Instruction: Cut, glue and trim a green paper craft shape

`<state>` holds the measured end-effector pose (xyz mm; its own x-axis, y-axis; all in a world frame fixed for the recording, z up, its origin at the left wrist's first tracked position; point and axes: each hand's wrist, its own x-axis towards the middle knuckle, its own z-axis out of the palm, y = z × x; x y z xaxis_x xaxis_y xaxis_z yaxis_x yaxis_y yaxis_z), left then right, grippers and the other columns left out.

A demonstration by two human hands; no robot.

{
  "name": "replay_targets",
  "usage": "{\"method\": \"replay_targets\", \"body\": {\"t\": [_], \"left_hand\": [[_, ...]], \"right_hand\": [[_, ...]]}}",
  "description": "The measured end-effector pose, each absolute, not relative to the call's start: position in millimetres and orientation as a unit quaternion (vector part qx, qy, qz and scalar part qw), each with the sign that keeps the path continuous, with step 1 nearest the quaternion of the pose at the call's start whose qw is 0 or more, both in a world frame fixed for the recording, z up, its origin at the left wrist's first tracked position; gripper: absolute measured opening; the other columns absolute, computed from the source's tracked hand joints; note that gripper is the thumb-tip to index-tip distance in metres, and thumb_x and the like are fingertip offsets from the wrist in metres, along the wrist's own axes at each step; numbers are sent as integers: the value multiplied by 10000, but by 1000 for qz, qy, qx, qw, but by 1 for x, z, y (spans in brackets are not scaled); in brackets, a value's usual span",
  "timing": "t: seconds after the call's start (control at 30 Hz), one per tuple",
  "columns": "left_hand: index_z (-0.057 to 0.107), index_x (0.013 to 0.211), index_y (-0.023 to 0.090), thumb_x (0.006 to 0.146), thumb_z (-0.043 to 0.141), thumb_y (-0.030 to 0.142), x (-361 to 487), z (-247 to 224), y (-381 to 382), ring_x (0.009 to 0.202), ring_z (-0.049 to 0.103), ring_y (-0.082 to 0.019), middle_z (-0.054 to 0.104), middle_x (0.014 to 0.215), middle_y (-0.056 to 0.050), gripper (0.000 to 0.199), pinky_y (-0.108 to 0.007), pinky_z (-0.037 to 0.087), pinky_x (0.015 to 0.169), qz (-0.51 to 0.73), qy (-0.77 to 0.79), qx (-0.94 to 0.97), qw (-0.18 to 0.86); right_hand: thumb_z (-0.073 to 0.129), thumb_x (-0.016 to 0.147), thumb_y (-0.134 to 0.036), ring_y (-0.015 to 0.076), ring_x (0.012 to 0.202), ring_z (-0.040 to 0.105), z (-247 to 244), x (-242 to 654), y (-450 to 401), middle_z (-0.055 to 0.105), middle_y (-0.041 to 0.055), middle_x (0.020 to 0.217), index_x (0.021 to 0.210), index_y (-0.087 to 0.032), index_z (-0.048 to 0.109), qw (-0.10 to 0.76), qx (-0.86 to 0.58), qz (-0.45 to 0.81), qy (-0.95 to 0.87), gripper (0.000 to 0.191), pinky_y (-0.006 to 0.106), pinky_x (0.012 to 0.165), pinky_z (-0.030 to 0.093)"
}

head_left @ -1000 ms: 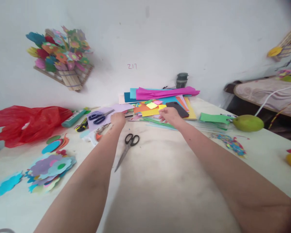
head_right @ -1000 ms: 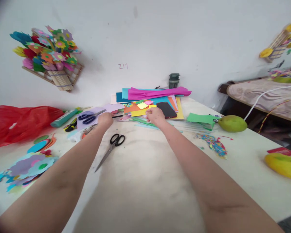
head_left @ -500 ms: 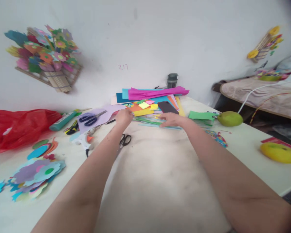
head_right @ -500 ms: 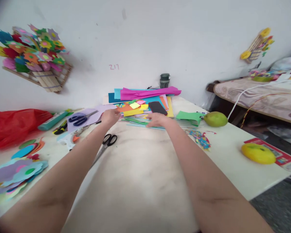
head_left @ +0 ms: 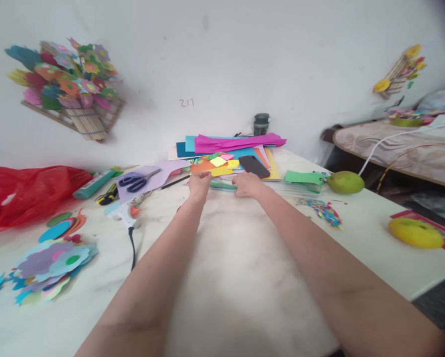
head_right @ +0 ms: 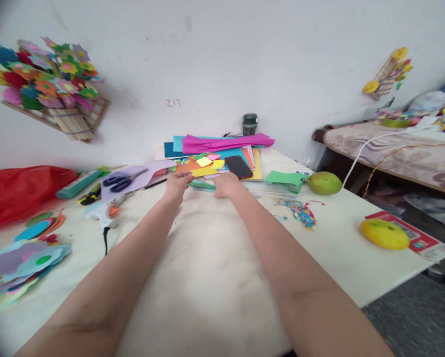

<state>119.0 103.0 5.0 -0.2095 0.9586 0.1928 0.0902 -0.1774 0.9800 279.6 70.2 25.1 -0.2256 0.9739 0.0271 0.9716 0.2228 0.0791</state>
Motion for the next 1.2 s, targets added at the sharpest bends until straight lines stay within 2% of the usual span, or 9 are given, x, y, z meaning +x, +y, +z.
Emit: {"method": "replay_targets", "body": {"t": [0.1, 0.23, 0.4, 0.63, 0.8, 0.87, 0.97, 1.07, 1.2], "left_hand": [[651, 745, 150, 581, 627, 217, 119, 6, 100, 736, 619, -183, 659, 707, -52, 179, -323, 461, 724, 573, 542, 484, 380], [632, 748, 149, 580, 623, 211, 120, 11, 97, 751, 622, -176, 662, 730, -50, 179, -315, 462, 727, 595, 526, 462, 395], [613, 751, 156, 600, 610, 190, 120, 21, 90, 741, 621, -160, 661, 705, -38, 155, -292, 460, 702, 616, 495, 440, 427], [583, 765, 141, 647, 585, 162, 109, 46, 85, 680, 601, -119, 647, 692, -28, 119, -245, 447, 641, 675, 459, 388, 427], [562, 848, 161, 717, 539, 174, 106, 49, 88, 801, 612, -138, 647, 856, -52, 134, -255, 471, 683, 720, 467, 336, 387], [537, 936, 175, 745, 546, 204, 111, 47, 87, 924, 589, -145, 609, 1027, -68, 193, -249, 470, 725, 738, 490, 305, 350], [477, 1068, 201, 742, 617, 306, 125, 46, 81, 1074, 522, -159, 517, 1193, -81, 370, -243, 456, 778, 735, 517, 272, 344], [515, 991, 191, 765, 591, 437, 139, 46, 71, 1047, 537, -162, 555, 1101, -69, 343, -251, 449, 774, 690, 482, 312, 442], [574, 806, 191, 741, 532, 601, 149, 50, 63, 800, 599, -159, 602, 792, -37, 417, -263, 455, 653, 616, 357, 454, 535]], "right_hand": [[557, 667, -208, 282, 1015, 586, 29, 271, 68, 653, 142, 1062, 1019, -168, 667, 16, 625, 33, 780, 371, 357, 806, 466], [567, 670, -190, 293, 995, 598, 31, 262, 69, 649, 157, 1067, 996, -144, 670, 20, 626, 18, 780, 345, 362, 781, 481], [556, 691, -154, 299, 1010, 594, 23, 254, 75, 651, 184, 1044, 1060, -112, 642, 25, 621, 19, 783, 381, 366, 803, 474], [517, 777, -183, 275, 1040, 587, 29, 266, 72, 607, 177, 1155, 1200, -125, 527, 16, 636, -27, 771, 427, 344, 813, 460], [441, 797, -82, 259, 1026, 583, 45, 286, 70, 592, 173, 1167, 1139, -114, 550, 11, 647, -82, 758, 360, 306, 806, 443], [429, 792, -69, 232, 994, 585, 52, 293, 68, 597, 148, 1149, 1093, -136, 555, -52, 642, -103, 758, 333, 279, 795, 440], [435, 792, -108, 172, 752, 598, 59, 298, 62, 635, 88, 940, 963, -166, 547, -154, 626, -189, 741, 213, 256, 677, 455], [442, 796, -146, 118, 612, 533, 62, 291, 58, 582, 23, 756, 830, -177, 507, -290, 540, -307, 728, 80, 234, 624, 454], [483, 803, -231, 97, 608, 497, 55, 266, 60, 524, -11, 728, 843, -187, 490, -452, 390, -415, 687, 60, 227, 626, 458]]}}
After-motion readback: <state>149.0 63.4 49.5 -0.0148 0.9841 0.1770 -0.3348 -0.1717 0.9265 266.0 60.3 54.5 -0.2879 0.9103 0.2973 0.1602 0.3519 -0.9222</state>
